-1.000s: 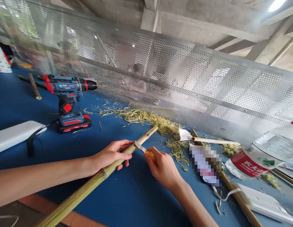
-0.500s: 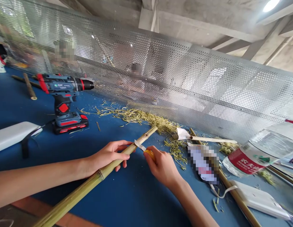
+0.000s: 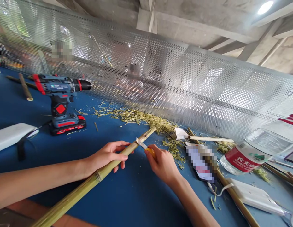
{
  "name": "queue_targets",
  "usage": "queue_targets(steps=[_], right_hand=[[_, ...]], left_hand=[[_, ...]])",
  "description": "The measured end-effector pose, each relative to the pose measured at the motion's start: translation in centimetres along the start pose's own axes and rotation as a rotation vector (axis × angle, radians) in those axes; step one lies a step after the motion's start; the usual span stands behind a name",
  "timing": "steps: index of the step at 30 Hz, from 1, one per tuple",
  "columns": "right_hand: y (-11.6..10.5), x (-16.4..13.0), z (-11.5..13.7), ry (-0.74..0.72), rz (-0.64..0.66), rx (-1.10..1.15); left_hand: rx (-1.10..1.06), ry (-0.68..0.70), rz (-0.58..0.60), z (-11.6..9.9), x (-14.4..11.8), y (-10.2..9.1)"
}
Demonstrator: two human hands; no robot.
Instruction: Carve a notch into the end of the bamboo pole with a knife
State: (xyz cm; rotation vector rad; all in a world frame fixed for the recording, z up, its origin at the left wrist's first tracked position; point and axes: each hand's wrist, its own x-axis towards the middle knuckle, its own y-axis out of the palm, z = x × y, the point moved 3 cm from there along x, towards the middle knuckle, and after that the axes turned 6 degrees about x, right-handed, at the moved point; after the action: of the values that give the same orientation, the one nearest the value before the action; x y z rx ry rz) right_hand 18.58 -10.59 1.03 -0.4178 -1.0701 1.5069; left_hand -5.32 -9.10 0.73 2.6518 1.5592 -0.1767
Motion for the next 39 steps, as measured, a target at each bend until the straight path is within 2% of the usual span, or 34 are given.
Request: queue_targets(steps=[7,12,19,23,34,39], right_hand=[[-0.1,-0.1,0.4,-0.030,0.017,0.014],[-0.3,-0.2,0.7,-0.073,0.096,0.089],[0.2,-0.4,1.3,-0.065,0.171,0.167],[0.8,-0.5,1.8,-0.041,0.154,0.156],[2.1,-0.6,2.0,0.024,0.080,-0.069],[1.6,-0.6,2.4,0.010,0.120,0.077]], left_hand=[[-0.022,0.045,-0.025,-0.7,-1.0,0.4],[-0.023,0.035,-0.032,-1.1,-1.4,0.6],[0.082,0.068,-0.023,-0.4,-0.7,0.4],[0.109,0.052,-0.004,0.3,0.0,0.1],[0.184,-0.009,0.018,0.7,0.7,0.2],[0.127,-0.038,0.038,0.6,0.6,0.1]])
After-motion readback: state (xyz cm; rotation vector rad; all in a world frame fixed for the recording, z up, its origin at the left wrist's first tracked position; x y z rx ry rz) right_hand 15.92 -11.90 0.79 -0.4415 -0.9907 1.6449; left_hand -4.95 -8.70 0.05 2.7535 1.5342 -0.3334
